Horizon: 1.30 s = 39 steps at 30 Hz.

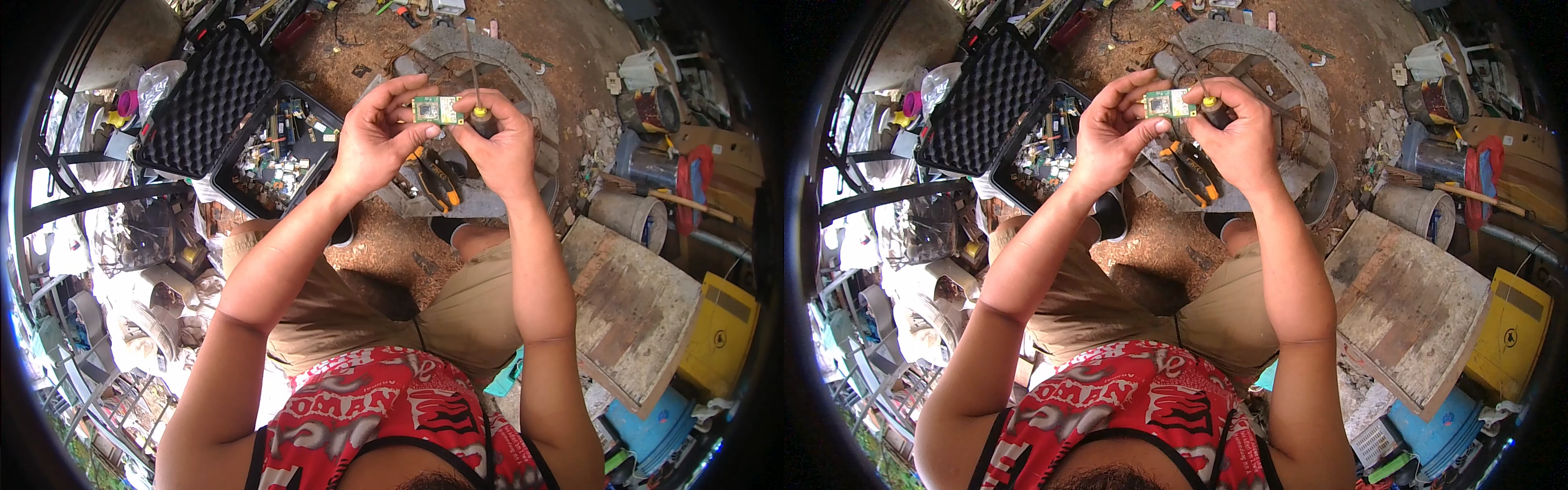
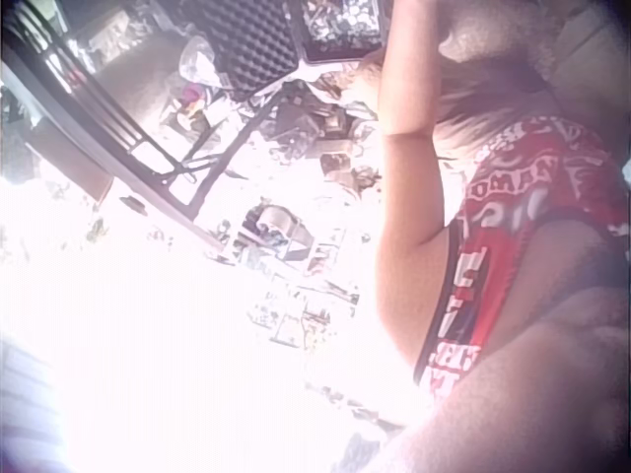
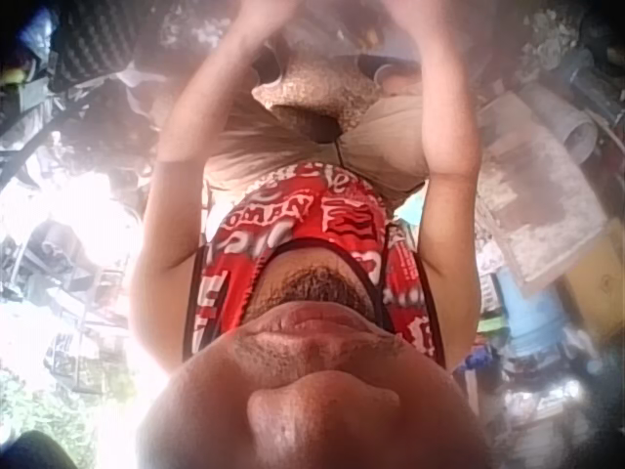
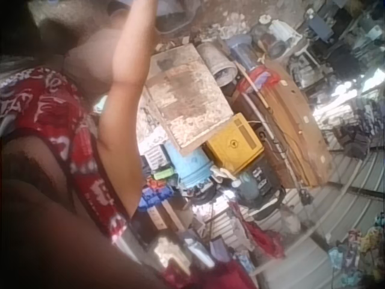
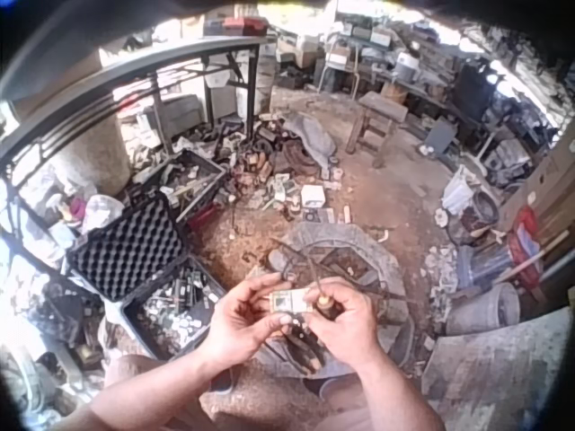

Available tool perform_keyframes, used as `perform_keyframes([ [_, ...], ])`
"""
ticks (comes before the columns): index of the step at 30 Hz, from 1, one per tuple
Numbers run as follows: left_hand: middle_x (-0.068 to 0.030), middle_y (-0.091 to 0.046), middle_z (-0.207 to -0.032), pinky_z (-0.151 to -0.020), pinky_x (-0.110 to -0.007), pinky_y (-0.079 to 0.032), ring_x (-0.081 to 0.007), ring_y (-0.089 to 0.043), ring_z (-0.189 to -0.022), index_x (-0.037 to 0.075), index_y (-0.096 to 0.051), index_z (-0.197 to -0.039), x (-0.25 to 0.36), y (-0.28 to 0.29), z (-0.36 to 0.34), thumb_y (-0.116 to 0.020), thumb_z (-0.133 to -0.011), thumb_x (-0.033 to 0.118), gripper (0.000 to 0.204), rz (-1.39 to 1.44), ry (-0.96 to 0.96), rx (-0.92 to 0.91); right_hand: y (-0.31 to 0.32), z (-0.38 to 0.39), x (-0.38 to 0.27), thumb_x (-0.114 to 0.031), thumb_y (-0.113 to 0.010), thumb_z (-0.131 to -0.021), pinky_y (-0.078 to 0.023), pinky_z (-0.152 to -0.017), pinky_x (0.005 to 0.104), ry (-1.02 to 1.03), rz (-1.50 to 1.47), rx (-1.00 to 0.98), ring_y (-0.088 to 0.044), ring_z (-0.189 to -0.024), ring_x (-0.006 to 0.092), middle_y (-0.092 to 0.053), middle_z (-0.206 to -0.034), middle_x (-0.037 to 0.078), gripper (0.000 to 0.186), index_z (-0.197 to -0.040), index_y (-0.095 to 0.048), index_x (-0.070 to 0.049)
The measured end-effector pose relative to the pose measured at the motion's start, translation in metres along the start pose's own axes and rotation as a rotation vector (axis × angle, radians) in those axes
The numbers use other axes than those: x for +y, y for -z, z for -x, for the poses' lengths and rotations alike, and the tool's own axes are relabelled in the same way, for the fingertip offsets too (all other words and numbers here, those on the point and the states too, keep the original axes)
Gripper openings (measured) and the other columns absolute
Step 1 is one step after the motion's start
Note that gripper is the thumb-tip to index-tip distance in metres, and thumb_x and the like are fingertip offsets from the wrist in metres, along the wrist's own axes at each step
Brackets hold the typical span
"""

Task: The person uses a screwdriver and pliers to scrape and remove components from a small circuit board while holding it by hand.

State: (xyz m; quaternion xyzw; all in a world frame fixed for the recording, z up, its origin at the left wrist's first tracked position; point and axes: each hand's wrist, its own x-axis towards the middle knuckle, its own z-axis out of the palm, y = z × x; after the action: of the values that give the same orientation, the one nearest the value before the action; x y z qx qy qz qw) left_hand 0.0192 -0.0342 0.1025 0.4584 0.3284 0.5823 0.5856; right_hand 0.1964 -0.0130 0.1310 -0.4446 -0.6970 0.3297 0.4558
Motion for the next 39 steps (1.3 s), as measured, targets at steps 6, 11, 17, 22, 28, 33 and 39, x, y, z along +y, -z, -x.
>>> perform_keyframes([
  [6, -0.0139, -0.061, -0.124, -0.084, -0.024, -0.054, -0.0114, -0.064, -0.097, 0.000, -0.047, -0.133, -0.001, 0.000, -0.001, -0.069, -0.083, -0.007, 0.055, 0.005, -0.001, 0.021, -0.002, 0.001, 0.003, 0.007, -0.072, -0.072, -0.051, -0.084, 0.0288, -0.018, -0.061, -0.019, -0.064, -0.094, 0.0167, -0.064, -0.104, 0.006, 0.030, -0.099, -0.066, -0.005],
  [11, -0.0136, -0.062, -0.123, -0.081, -0.024, -0.055, -0.0109, -0.064, -0.096, 0.000, -0.047, -0.133, -0.002, 0.002, -0.001, -0.070, -0.083, -0.006, 0.055, -0.013, -0.010, 0.033, 0.001, 0.001, -0.008, 0.007, -0.073, -0.072, -0.051, -0.082, 0.0264, -0.105, -0.104, -0.020, -0.062, -0.095, 0.0136, -0.063, -0.109, 0.006, 0.036, -0.105, -0.064, -0.005],
  [17, -0.0154, -0.058, -0.128, -0.092, -0.028, -0.052, -0.0134, -0.062, -0.103, -0.001, -0.043, -0.136, 0.000, 0.003, -0.001, -0.068, -0.084, -0.006, 0.057, -0.033, 0.039, 0.010, 0.002, 0.000, -0.009, 0.002, -0.075, -0.076, -0.051, -0.076, 0.0232, -0.064, -0.082, -0.079, -0.062, -0.093, 0.0105, -0.064, -0.112, 0.005, 0.034, -0.107, -0.065, -0.005],
  [22, -0.0121, -0.068, -0.110, -0.078, -0.023, -0.055, -0.0102, -0.066, -0.090, -0.002, -0.055, -0.125, -0.004, 0.007, -0.002, -0.067, -0.089, 0.002, 0.038, 0.010, -0.015, 0.026, 0.002, 0.000, 0.001, -0.011, -0.075, -0.083, -0.050, -0.072, 0.0226, -0.022, -0.058, -0.068, -0.063, -0.082, 0.0084, -0.069, -0.090, 0.003, 0.018, -0.099, -0.067, -0.004],
  [28, -0.0069, -0.071, -0.090, -0.070, -0.023, -0.055, -0.0085, -0.066, -0.075, -0.003, -0.061, -0.117, -0.006, 0.006, 0.000, -0.060, -0.096, 0.010, 0.025, -0.022, 0.074, 0.097, 0.002, 0.000, -0.008, -0.018, -0.072, -0.089, -0.049, -0.064, 0.0227, -0.244, -0.140, -0.052, -0.061, -0.071, 0.0055, -0.068, -0.076, 0.000, 0.017, -0.095, -0.068, -0.003],
  [33, -0.0059, -0.071, -0.088, -0.068, -0.022, -0.054, -0.0078, -0.065, -0.075, -0.002, -0.061, -0.120, -0.005, 0.006, 0.000, -0.058, -0.098, 0.013, 0.027, -0.061, 0.084, 0.101, -0.002, 0.000, -0.006, -0.017, -0.073, -0.088, -0.049, -0.064, 0.0226, -0.221, -0.151, -0.015, -0.060, -0.071, 0.0054, -0.068, -0.079, 0.000, 0.018, -0.097, -0.068, -0.003],
  [39, -0.0063, -0.069, -0.093, -0.072, -0.024, -0.055, -0.0094, -0.065, -0.076, -0.002, -0.057, -0.127, -0.001, 0.007, 0.001, -0.054, -0.100, 0.014, 0.032, -0.097, 0.127, 0.076, -0.002, 0.001, -0.001, -0.017, -0.073, -0.088, -0.049, -0.062, 0.0219, -0.220, -0.172, -0.001, -0.060, -0.071, 0.0055, -0.068, -0.082, 0.000, 0.019, -0.100, -0.068, -0.004],
])
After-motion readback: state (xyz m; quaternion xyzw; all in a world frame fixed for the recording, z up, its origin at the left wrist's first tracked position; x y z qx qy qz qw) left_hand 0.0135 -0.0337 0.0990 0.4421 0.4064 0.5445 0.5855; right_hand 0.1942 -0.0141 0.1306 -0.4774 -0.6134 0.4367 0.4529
